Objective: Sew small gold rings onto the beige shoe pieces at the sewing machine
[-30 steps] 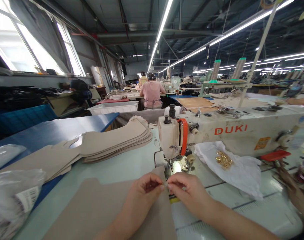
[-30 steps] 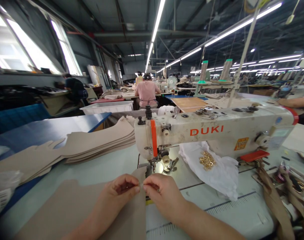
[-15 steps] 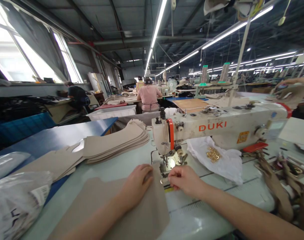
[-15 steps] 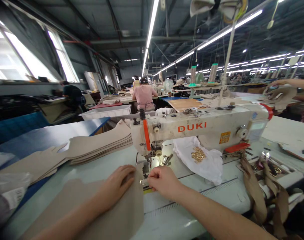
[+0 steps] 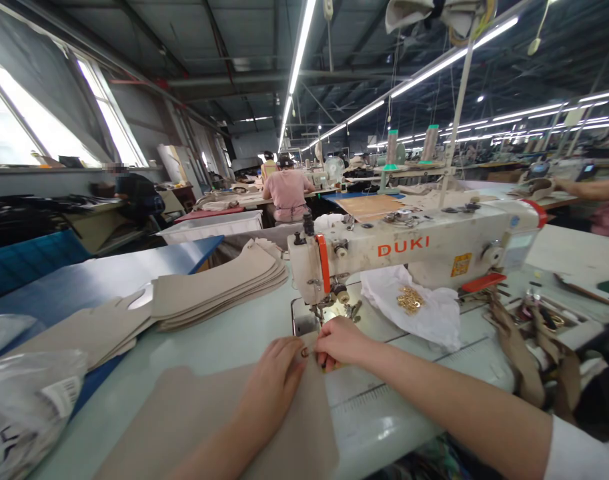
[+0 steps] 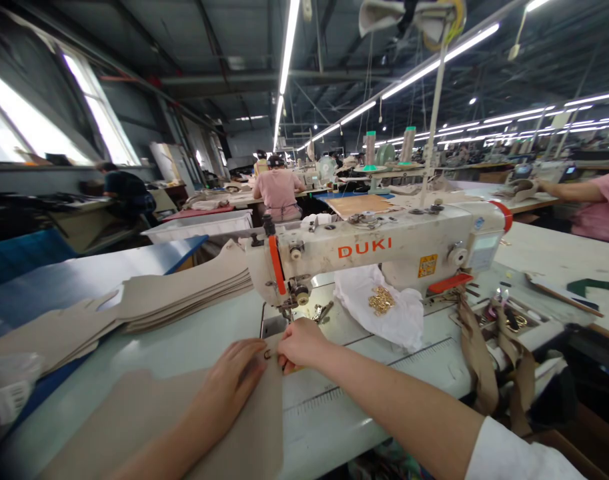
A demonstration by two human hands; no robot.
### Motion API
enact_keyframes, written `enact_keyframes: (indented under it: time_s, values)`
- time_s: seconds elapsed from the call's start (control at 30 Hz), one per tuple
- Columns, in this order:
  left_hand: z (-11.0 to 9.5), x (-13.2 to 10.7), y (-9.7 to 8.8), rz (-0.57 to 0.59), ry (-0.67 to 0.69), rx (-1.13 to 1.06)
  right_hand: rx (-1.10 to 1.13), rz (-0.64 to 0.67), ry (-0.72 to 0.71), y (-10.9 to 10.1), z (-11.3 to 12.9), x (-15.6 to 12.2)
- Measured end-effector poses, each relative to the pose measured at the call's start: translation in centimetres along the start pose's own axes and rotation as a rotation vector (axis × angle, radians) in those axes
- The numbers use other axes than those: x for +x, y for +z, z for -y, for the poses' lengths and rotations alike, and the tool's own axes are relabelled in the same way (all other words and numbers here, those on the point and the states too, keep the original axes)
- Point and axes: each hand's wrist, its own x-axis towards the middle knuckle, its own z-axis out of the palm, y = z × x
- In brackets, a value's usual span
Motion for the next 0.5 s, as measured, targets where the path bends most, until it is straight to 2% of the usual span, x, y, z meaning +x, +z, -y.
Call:
enact_keyframes:
  time_s: [0.17,0.3,0.5]
  values:
    - [-0.5,1.3,0.4,0.021,0.142,0.069,-0.055,0.012,0.015,-0.1,0.2,0.2]
    - [-0.3,1.7,1.0,-0.034,0.247,0.163,-0.089,0.042,0.043,-0.3,0.1,0.5]
    - [-0.3,1.9,1.2,-0.05,0.278,0.173,-0.17,0.122,0.074,-0.6,0.5,1.0]
